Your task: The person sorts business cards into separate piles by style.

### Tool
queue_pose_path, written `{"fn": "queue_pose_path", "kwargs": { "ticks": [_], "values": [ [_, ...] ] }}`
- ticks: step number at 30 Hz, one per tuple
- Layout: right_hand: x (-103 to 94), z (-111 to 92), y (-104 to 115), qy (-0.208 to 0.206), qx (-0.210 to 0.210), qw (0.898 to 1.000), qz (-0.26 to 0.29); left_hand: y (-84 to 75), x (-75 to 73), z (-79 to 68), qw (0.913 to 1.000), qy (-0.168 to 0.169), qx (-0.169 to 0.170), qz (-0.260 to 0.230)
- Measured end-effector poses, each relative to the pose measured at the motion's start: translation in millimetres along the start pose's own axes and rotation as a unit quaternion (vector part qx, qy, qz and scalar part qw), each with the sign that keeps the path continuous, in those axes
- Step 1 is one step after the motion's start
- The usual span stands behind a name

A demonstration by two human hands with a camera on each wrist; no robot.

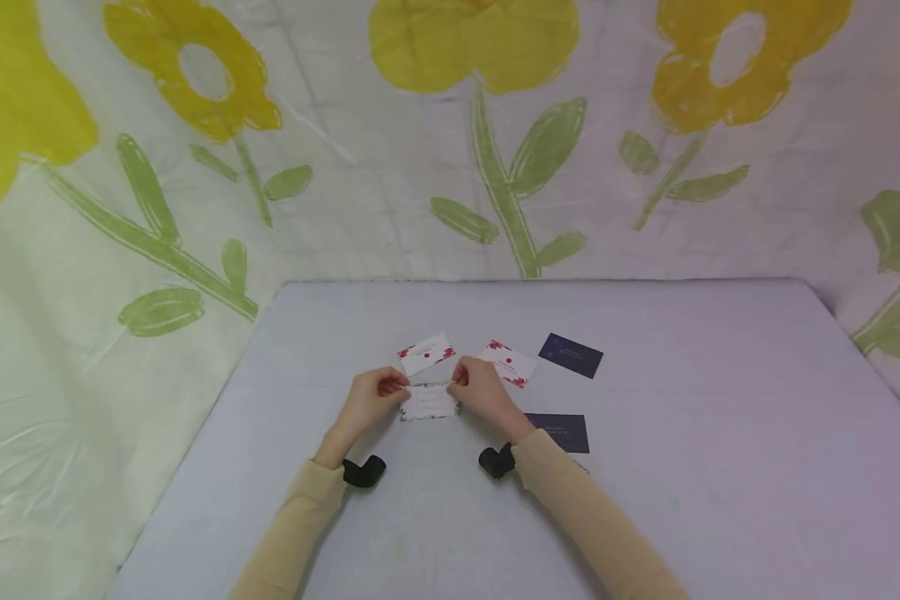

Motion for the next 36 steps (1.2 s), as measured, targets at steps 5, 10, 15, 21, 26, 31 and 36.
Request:
{"fn": "queue_pose_path", "kwargs": {
  "ticks": [5,10,15,21,26,31,36],
  "values": [
    [2.5,-0.8,2.6,0.003,-0.010,1.000,-0.013,-0.8,1.9,-0.9,0.9998,0.005,0.000,0.018],
    [4.7,-0.8,4.9,0.005,-0.016,0.999,-0.040,-1.0,4.6,-0.6,0.9991,0.011,0.006,0.042],
    [5.0,-1.0,6.8,0.004,-0.016,0.999,-0.051,-0.5,7.5,0.0,0.9985,0.018,-0.002,0.052],
    [5.5,-1.1,8.5,0.000,-0.022,0.997,-0.068,-4.6,8.2,0.3,0.9977,0.023,0.005,0.063],
    [5.1,-1.9,10.9,0.001,-0.027,0.997,-0.071,-4.8,8.0,1.3,0.9970,0.023,-0.005,0.074],
    [6.6,-3.1,12.7,0.011,-0.028,0.996,-0.082,-1.7,8.9,1.6,0.9958,0.025,-0.023,0.085],
    [6.9,-3.8,13.4,0.007,-0.033,0.996,-0.085,-2.6,9.7,0.7,0.9961,0.027,-0.020,0.082]
  ]
}}
Point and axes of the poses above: each hand's wrist, its own z-axis towards the middle knuckle, its own x-axis out of the palm, y = z × x, the point moved 10 cm from there along z, towards the middle knuckle, and after that the axes turned 10 degrees about -z, right-handed, at the moved point
